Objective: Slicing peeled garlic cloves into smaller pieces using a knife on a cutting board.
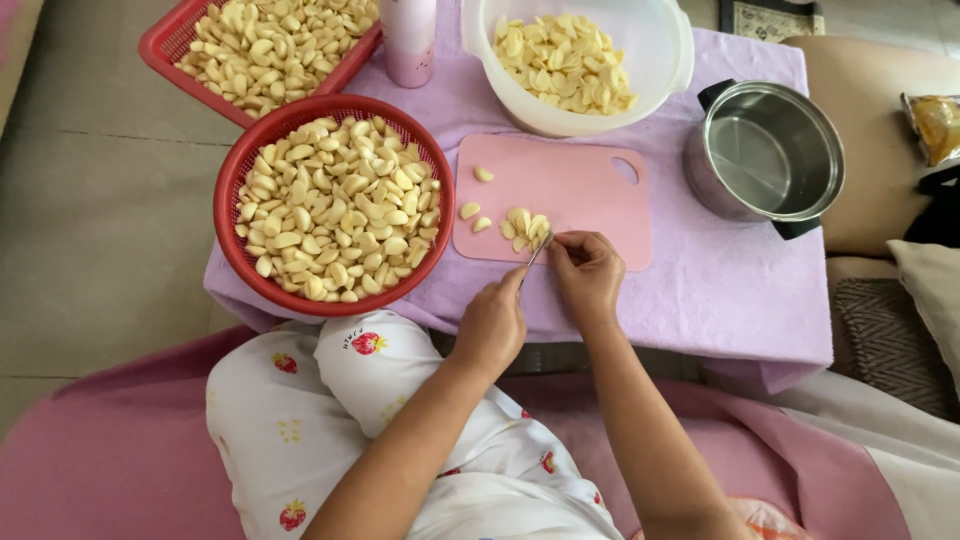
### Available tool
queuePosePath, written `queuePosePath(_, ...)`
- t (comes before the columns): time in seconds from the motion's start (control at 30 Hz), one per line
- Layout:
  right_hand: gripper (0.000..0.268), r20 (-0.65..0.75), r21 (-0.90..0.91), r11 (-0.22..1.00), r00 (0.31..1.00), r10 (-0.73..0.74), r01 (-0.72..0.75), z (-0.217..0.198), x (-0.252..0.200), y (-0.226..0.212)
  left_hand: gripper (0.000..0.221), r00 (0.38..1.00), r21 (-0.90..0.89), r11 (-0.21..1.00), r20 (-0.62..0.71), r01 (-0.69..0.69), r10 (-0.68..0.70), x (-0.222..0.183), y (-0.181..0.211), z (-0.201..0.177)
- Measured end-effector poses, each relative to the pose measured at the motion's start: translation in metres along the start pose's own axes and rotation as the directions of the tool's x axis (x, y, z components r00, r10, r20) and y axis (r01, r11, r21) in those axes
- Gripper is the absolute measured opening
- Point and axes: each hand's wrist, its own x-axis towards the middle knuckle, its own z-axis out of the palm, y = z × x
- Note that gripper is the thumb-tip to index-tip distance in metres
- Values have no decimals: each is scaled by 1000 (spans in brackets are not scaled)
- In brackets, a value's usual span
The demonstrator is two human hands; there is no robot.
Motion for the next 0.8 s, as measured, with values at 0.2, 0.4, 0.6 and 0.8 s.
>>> queuePosePath(0.2, 11, 20, -10, 1000, 1000, 2, -1, -2, 0, 1, 52, 998, 109, 992, 18, -58, 57, -1, -2, 3)
queuePosePath(0.4, 11, 10, -9, 1000, 1000, 3, -3, -2, -1, -4, 50, 999, 79, 996, 5, -45, 45, 17, -9, 15)
queuePosePath(0.6, 11, 21, 1, 1000, 1000, -15, 15, -1, -1, -7, 53, 1000, 73, 997, 24, -9, 7, 10, -6, 14)
queuePosePath(0.8, 11, 19, -26, 996, 996, -87, 88, 2, -2, -3, 56, 997, 297, 952, 32, -76, 69, 4, 14, -9)
